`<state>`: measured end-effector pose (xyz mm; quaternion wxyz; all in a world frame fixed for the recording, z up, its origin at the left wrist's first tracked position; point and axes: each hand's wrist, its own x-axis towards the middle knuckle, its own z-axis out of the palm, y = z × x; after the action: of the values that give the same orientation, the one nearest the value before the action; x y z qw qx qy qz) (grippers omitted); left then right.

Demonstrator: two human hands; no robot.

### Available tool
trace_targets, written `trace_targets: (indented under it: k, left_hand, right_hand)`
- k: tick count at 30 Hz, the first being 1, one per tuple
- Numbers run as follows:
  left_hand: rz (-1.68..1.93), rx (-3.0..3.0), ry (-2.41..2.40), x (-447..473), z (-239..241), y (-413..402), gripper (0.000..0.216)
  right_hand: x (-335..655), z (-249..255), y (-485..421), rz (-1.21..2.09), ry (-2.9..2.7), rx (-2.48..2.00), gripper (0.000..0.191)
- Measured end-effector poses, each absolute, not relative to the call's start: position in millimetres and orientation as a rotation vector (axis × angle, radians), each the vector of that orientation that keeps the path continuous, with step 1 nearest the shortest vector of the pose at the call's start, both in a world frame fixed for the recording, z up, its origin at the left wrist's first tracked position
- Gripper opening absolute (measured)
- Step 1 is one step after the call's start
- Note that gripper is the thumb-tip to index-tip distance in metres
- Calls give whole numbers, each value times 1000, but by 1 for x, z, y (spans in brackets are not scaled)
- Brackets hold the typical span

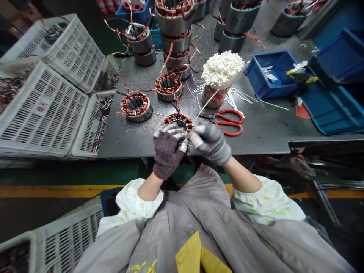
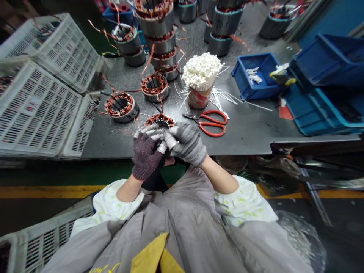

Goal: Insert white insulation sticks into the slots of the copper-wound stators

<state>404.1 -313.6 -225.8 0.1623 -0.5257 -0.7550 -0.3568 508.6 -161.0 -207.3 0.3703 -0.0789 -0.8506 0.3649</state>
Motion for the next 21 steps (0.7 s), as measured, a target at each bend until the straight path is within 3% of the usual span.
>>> trace_targets:
  k: [4,11,17,21]
  left_hand:
    - [-1026,-1491,-2187,406,-222,-313,15]
    - [-961,-1483,-2214,405,-231,-311,25]
    - [-842,-1322,-2259,410,-241,-301,18]
    - [-853,-1416,-2191,412,-236,-308,16]
  right_hand:
    - [530,-196,-145,1014,-1606,-276,18]
    - [526,-213,-137,788,-2434,68,25]
    - [484,-223,-150,565,-2385,-133,26]
    - [476,-216,-152,603,-2351,-233,24]
